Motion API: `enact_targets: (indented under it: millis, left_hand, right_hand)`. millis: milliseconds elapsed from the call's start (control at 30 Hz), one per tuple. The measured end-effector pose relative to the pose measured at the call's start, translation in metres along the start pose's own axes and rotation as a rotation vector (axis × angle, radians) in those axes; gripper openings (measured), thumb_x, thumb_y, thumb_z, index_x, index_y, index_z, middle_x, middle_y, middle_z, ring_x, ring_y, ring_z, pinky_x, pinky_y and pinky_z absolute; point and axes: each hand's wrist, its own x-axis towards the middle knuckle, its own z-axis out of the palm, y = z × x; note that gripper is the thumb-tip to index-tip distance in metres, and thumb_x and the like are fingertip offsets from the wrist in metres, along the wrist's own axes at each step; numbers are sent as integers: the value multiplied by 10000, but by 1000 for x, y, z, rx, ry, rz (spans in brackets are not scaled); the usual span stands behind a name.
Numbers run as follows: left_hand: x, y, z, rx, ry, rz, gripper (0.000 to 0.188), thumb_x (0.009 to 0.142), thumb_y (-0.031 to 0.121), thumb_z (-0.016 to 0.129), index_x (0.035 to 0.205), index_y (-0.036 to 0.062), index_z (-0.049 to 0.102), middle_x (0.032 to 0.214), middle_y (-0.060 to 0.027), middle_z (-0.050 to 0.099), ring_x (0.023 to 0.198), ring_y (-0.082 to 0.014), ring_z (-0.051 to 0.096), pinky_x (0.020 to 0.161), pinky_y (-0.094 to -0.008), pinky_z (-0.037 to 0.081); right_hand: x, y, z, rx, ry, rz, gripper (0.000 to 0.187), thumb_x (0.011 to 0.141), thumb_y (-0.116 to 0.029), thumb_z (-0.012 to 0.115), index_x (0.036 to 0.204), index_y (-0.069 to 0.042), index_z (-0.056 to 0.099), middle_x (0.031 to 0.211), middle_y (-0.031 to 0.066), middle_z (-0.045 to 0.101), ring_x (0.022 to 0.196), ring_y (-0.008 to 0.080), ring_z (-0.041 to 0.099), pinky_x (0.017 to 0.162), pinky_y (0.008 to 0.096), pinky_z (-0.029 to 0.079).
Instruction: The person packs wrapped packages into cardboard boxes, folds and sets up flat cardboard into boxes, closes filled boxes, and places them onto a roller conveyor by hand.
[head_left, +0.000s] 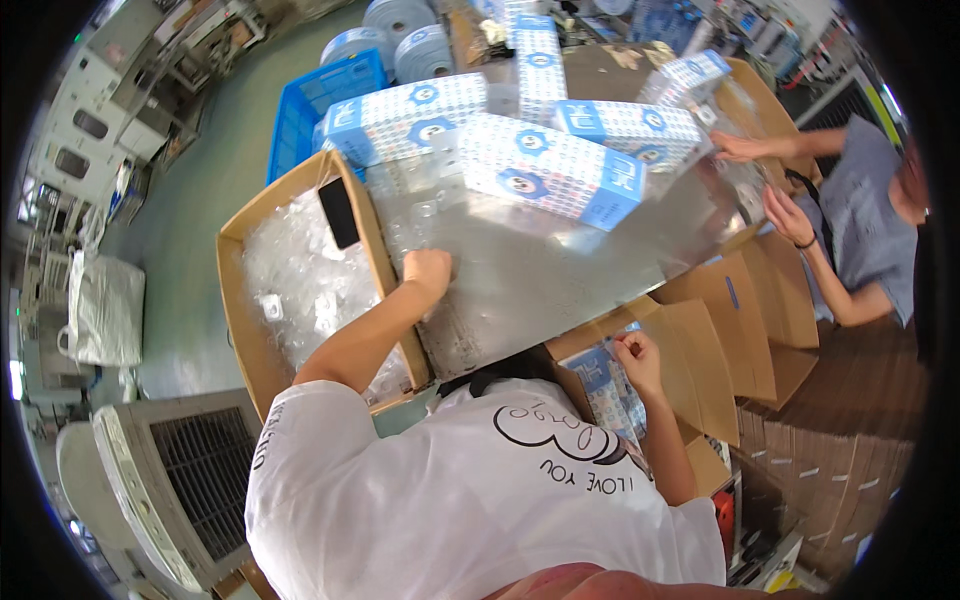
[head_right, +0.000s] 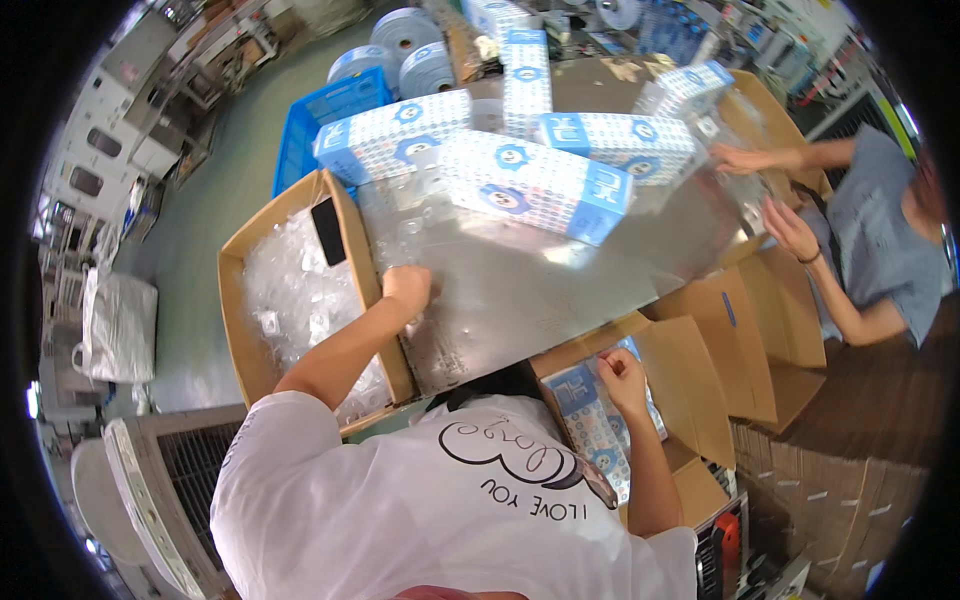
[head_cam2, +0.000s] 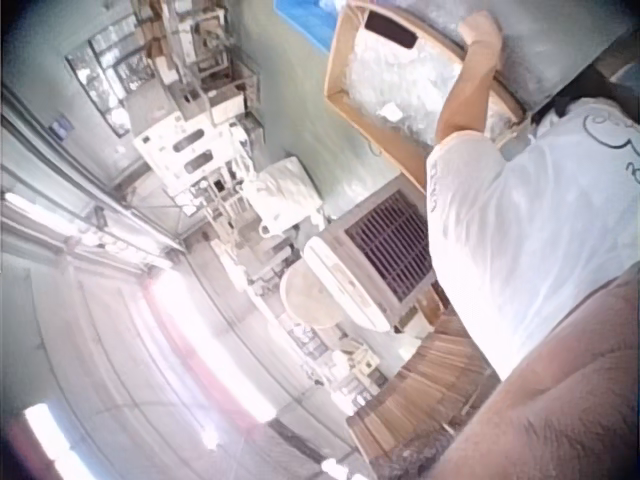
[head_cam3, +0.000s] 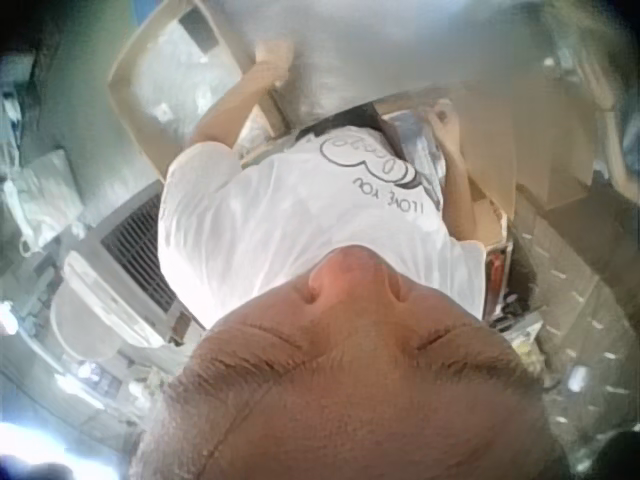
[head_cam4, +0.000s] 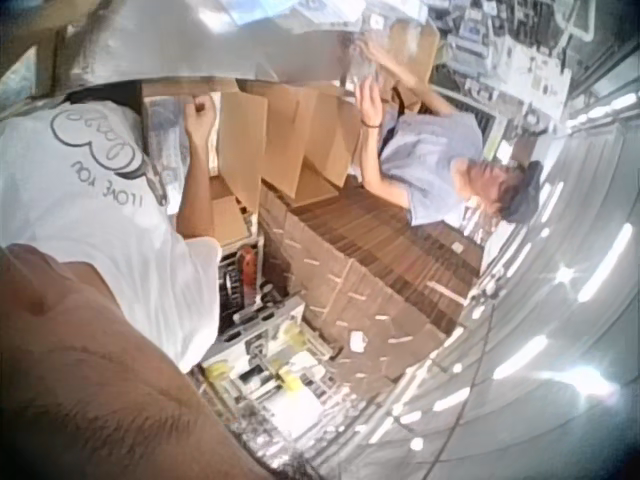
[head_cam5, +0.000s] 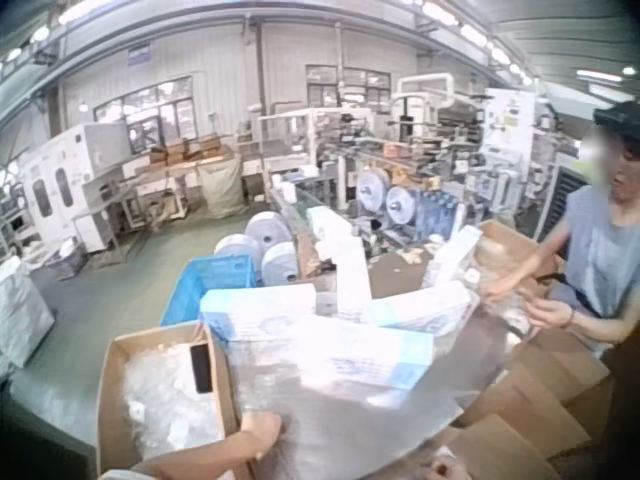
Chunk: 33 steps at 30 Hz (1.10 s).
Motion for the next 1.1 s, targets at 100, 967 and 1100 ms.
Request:
enact_targets:
  millis: [100, 967, 1100]
  left_hand:
    - [-6, 14, -28, -18, 111, -20, 170, 833, 179, 582, 884, 99, 723, 940, -91, 715, 819, -260, 704, 688, -374, 542]
    - [214, 36, -141, -359, 1024, 213, 665, 760, 444, 708, 1249, 28, 534, 1265, -291, 481, 1163, -431, 461, 984, -478, 385]
    - [253, 37, -171, -645, 820, 205, 697, 764, 452, 695, 1314, 69, 503, 1378, -288, 383, 1267, -444, 368, 1042, -526, 314]
  right_hand:
    - [-42, 6, -28, 161, 230, -25, 150, 875, -18, 617, 770, -43, 514, 761, 3, 573, 666, 47, 490, 585, 218, 412]
    - [167, -172, 31, -855, 267, -504, 820, 719, -265, 792, 1392, -67, 368, 1420, 175, 404, 1332, 354, 351, 1123, 458, 243]
    - [230, -154, 15, -1160, 54, -347, 1024, 680, -335, 819, 1484, -124, 221, 1452, 146, 365, 1364, 384, 291, 1149, 498, 173]
